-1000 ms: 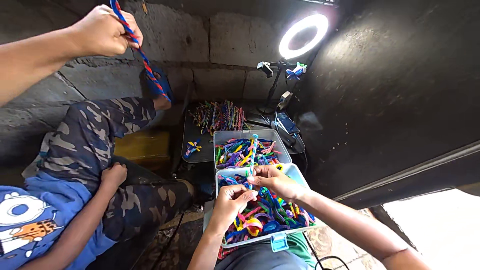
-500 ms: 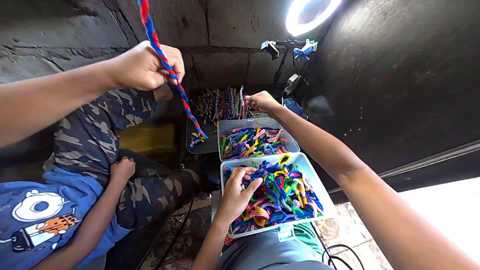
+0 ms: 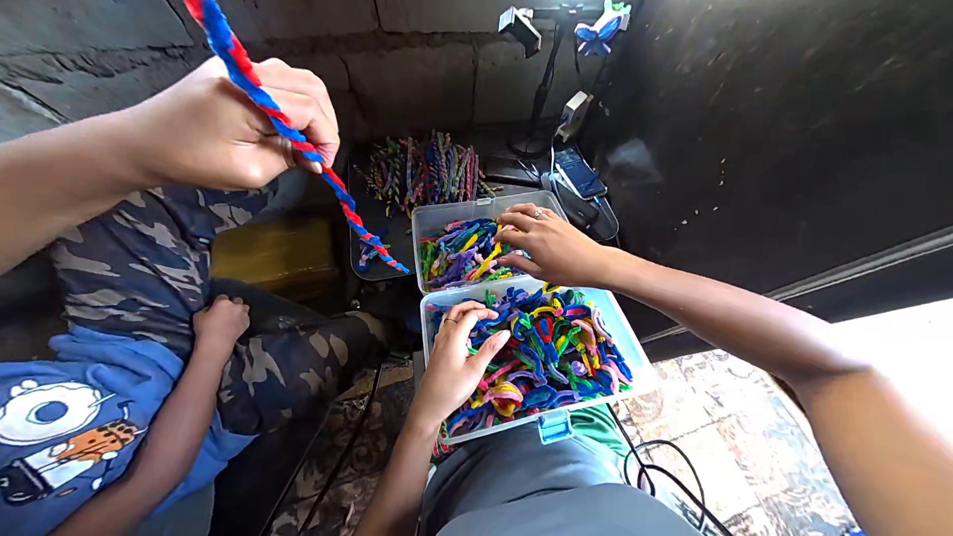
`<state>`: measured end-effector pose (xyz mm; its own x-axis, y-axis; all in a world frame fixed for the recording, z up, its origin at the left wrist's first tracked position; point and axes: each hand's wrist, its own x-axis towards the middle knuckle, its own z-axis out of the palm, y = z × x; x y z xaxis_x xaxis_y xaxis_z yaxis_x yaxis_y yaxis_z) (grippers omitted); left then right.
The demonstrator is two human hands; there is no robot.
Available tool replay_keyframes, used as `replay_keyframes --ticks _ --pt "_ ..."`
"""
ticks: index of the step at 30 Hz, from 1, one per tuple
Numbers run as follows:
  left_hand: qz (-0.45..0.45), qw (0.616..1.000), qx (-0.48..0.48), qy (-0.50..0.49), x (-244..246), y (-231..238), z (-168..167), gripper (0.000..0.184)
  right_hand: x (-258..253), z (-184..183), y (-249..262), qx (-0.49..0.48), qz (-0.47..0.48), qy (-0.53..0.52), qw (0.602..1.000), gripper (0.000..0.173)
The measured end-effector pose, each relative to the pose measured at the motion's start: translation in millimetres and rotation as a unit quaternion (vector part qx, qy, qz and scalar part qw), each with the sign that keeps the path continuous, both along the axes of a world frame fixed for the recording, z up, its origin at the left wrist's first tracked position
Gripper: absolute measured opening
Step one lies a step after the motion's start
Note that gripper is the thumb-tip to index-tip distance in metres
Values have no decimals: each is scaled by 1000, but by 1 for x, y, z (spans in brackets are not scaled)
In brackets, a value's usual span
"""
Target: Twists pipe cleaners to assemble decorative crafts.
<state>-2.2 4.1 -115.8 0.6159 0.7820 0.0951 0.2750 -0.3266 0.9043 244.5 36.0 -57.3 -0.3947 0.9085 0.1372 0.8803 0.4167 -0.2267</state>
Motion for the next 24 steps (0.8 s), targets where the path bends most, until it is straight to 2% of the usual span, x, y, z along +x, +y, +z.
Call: replay_keyframes --ticks 2,5,7,9,14,16,20,24 --pt "-11 1000 0 19 0 0 1 40 -1 0 -18 10 39 36 999 33" --pt "-26 998 1 52 1 -2 1 43 -7 -6 -38 -38 68 35 996 31" --pt "-37 996 -5 87 0 -3 5 44 -7 -20 -41 -46 80 44 995 21" --pt "-45 992 -10 120 0 -4 9 43 -6 -32 -41 -25 84 71 994 12" --pt "-43 988 15 150 1 -4 13 32 -6 -25 -50 64 23 181 981 11" --pt "-24 991 30 130 2 -4 12 22 -6 -22 -60 94 -18 229 969 13" --pt "26 998 52 40 1 -5 2 18 -3 -20 -81 92 -86 290 949 17" --pt "52 997 14 -53 2 -3 0 20 -1 -22 -101 51 -84 293 951 24"
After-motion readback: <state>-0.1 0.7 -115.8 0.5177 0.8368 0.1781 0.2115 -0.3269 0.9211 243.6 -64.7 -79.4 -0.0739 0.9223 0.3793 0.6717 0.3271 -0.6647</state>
